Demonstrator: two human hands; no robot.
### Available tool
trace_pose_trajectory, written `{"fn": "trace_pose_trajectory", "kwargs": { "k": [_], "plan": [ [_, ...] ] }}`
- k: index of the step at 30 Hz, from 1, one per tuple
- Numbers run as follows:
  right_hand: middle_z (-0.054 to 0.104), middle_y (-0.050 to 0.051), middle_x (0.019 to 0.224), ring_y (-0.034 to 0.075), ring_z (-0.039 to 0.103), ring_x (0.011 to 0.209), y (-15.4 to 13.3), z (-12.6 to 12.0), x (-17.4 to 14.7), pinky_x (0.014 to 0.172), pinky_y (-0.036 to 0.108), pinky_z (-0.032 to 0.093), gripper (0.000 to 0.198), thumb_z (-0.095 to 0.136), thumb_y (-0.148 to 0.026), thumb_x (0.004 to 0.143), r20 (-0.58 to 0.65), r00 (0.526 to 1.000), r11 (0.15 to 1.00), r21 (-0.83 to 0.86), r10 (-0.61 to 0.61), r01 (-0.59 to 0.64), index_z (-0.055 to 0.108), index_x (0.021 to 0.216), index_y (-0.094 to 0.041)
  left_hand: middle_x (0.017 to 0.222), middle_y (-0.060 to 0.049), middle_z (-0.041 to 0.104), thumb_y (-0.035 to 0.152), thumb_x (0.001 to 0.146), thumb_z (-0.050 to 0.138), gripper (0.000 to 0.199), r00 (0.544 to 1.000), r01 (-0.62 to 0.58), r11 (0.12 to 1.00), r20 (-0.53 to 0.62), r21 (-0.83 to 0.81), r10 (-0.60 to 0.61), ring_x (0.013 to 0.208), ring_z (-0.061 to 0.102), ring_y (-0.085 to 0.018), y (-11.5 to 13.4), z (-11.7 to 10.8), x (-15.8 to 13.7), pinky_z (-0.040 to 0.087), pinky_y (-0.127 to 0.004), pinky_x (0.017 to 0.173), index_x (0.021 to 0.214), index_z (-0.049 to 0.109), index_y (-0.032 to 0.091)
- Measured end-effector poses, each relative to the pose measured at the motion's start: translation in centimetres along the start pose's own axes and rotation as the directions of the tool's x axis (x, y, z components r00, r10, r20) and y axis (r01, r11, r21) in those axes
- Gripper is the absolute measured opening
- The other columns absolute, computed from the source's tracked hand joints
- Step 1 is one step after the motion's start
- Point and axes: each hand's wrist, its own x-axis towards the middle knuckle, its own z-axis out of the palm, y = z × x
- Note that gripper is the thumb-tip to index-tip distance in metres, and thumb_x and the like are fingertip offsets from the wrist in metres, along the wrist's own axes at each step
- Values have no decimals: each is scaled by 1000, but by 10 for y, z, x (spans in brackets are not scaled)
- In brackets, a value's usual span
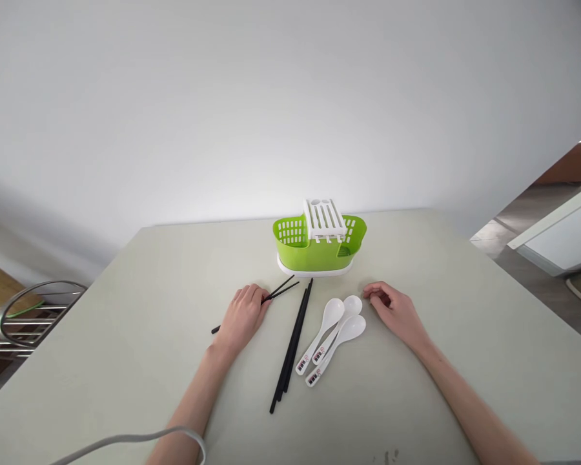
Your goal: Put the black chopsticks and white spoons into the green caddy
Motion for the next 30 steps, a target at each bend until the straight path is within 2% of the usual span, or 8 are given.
{"fn": "trace_pose_trajectory", "kwargs": {
  "k": [6, 10, 13, 16, 21, 24, 27, 30],
  "plan": [
    [78, 3, 101, 19, 66, 80, 0, 0, -1, 78, 33, 51, 24, 52, -32, 89, -4, 1000, 1000, 10, 3, -3, 71, 102, -25, 104, -10, 72, 35, 108, 45, 26, 997, 39, 993, -68, -108, -47, 95, 67, -27, 4, -2, 0, 51, -40, 84, 105, 66, 21],
    [78, 3, 100, 19, 66, 80, 2, 0, 0, 79, 33, 51, 24, 52, -32, 90, -2, 1000, 1000, 7, -8, 8, 71, 102, -25, 95, -5, 72, 38, 108, 46, 21, 972, 134, 881, -115, -453, -207, 83, 68, -20, 15, -13, 2, 50, -34, 79, 111, 61, 23],
    [77, 3, 99, 19, 65, 78, 2, 0, 1, 79, 33, 50, 24, 52, -31, 89, -6, 1000, 1000, 7, -11, 11, 71, 102, -25, 76, 2, 61, 42, 106, 53, 21, 894, 100, 636, -212, -765, -395, 68, 58, -14, 27, -27, 7, 45, -28, 68, 107, 57, 22],
    [77, 3, 98, 19, 64, 77, 3, 1, 1, 78, 33, 50, 24, 52, -32, 88, -4, 1000, 1000, 6, -15, 15, 71, 102, -25, 70, 6, 44, 46, 102, 62, 28, 790, -58, 325, -242, -944, -563, 57, 41, -9, 35, -42, 12, 36, -23, 57, 93, 54, 21],
    [77, 3, 99, 20, 65, 79, 5, 3, 2, 79, 34, 50, 24, 53, -32, 86, -15, 1000, 1000, 23, -8, 9, 71, 101, -25, 65, 9, 19, 44, 96, 71, 41, 738, -133, -189, 30, -973, -674, 48, 20, -6, 25, -51, 13, 26, -21, 45, 75, 45, 20],
    [77, 4, 99, 20, 67, 82, 4, 0, 2, 80, 34, 51, 24, 53, -34, 86, -9, 1000, 997, 82, 11, -10, 70, 99, -24, 62, 9, 16, 36, 103, 62, 40, 737, -156, -456, 204, -876, -644, 46, 15, -7, 15, -44, 10, 24, -21, 41, 74, 41, 21],
    [76, 6, 99, 21, 69, 82, -7, -7, -2, 78, 34, 50, 24, 54, -35, 86, -49, 998, 989, 142, 50, -43, 69, 100, -23, 62, 8, 18, 26, 109, 47, 40, 777, -176, -563, 237, -808, -583, 47, 17, -8, 13, -34, 10, 27, -18, 42, 72, 37, 20],
    [75, 7, 100, 22, 69, 86, -36, -10, -18, 77, 33, 50, 22, 55, -35, 90, -151, 985, 984, 166, 88, -62, 69, 101, -23, 64, 6, 20, 25, 111, 40, 41, 809, -167, -540, 198, -825, -554, 50, 22, -8, 20, -27, 12, 37, -18, 51, 71, 34, 21]
  ]
}}
